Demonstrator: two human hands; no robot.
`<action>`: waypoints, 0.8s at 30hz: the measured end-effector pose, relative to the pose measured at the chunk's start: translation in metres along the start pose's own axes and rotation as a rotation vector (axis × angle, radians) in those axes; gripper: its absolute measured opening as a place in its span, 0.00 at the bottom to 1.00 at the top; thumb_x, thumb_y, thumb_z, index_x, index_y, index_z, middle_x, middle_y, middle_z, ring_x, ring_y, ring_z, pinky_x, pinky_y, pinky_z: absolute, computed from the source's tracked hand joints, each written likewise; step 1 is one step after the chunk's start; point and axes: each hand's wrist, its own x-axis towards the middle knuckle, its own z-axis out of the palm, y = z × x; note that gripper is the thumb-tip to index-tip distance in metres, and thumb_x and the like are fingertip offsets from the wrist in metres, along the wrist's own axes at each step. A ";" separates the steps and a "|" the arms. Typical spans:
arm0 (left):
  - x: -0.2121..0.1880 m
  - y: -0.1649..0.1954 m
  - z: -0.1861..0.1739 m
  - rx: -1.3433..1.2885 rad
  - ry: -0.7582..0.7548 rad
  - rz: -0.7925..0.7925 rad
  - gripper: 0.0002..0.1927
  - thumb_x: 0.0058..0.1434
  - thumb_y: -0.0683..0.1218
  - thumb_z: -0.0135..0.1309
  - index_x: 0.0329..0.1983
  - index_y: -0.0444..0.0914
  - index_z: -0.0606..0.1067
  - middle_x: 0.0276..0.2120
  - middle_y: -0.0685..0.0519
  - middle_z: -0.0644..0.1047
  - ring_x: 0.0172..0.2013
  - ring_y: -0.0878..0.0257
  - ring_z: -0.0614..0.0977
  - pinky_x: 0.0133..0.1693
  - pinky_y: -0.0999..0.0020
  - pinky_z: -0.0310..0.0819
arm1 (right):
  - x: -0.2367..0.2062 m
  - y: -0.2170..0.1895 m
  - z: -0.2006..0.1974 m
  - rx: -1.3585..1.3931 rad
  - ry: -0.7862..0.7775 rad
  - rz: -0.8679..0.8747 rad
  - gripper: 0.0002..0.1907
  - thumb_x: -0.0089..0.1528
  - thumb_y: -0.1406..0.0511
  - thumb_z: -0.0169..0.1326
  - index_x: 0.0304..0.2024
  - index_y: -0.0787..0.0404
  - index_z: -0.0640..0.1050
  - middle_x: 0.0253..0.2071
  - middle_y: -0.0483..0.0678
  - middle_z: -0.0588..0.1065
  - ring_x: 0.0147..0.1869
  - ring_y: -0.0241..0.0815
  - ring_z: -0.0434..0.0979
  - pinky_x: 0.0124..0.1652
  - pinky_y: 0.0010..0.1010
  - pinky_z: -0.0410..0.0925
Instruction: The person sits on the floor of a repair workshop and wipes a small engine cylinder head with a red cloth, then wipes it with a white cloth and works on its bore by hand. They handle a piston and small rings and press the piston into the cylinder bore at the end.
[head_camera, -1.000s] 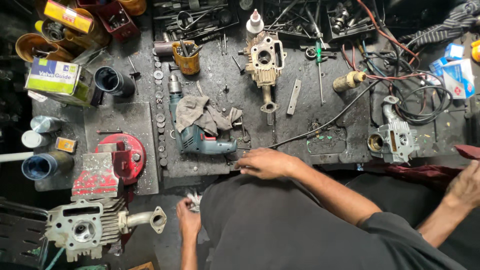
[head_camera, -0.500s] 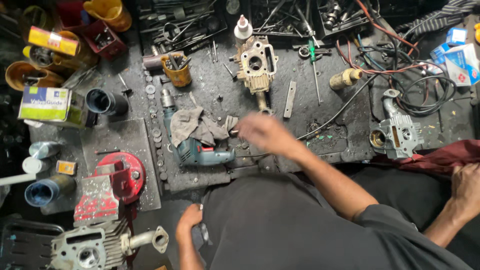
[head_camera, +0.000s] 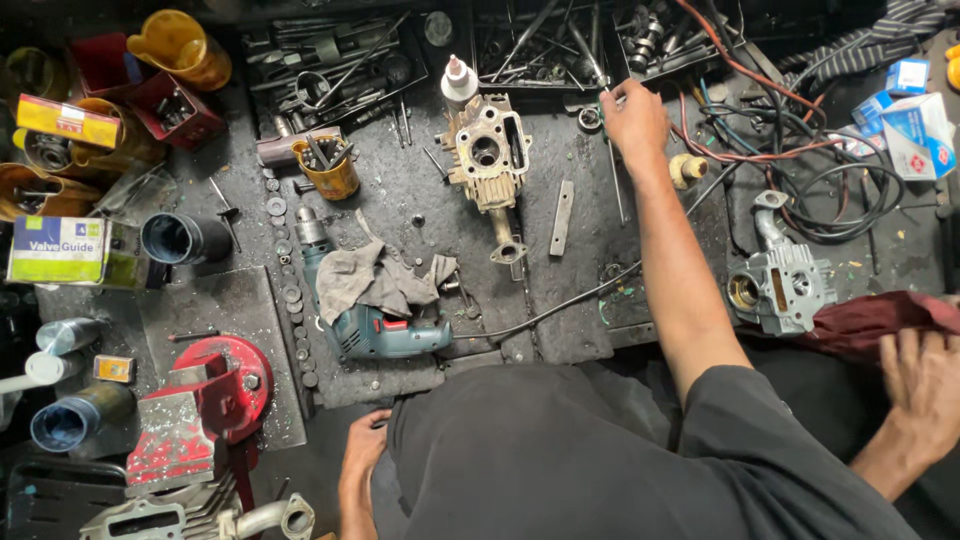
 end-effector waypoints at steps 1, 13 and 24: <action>0.001 0.003 0.005 0.113 0.072 0.030 0.21 0.55 0.46 0.66 0.49 0.29 0.80 0.40 0.41 0.84 0.39 0.55 0.83 0.43 0.62 0.78 | 0.003 0.001 0.001 0.003 0.040 -0.053 0.14 0.64 0.54 0.60 0.39 0.58 0.83 0.33 0.55 0.81 0.40 0.60 0.80 0.40 0.51 0.71; 0.011 0.027 0.022 0.903 0.073 0.180 0.24 0.64 0.47 0.48 0.63 0.37 0.70 0.62 0.39 0.72 0.62 0.41 0.70 0.61 0.51 0.64 | -0.059 0.038 -0.010 1.086 -0.134 0.207 0.14 0.74 0.59 0.49 0.42 0.64 0.75 0.24 0.39 0.66 0.23 0.30 0.63 0.23 0.23 0.62; -0.106 0.191 0.038 -0.094 -0.255 1.116 0.30 0.75 0.55 0.45 0.74 0.35 0.57 0.69 0.41 0.67 0.70 0.49 0.67 0.69 0.52 0.58 | -0.231 -0.046 -0.015 1.054 -0.606 -0.272 0.09 0.73 0.63 0.47 0.47 0.64 0.73 0.35 0.45 0.75 0.30 0.33 0.76 0.30 0.26 0.71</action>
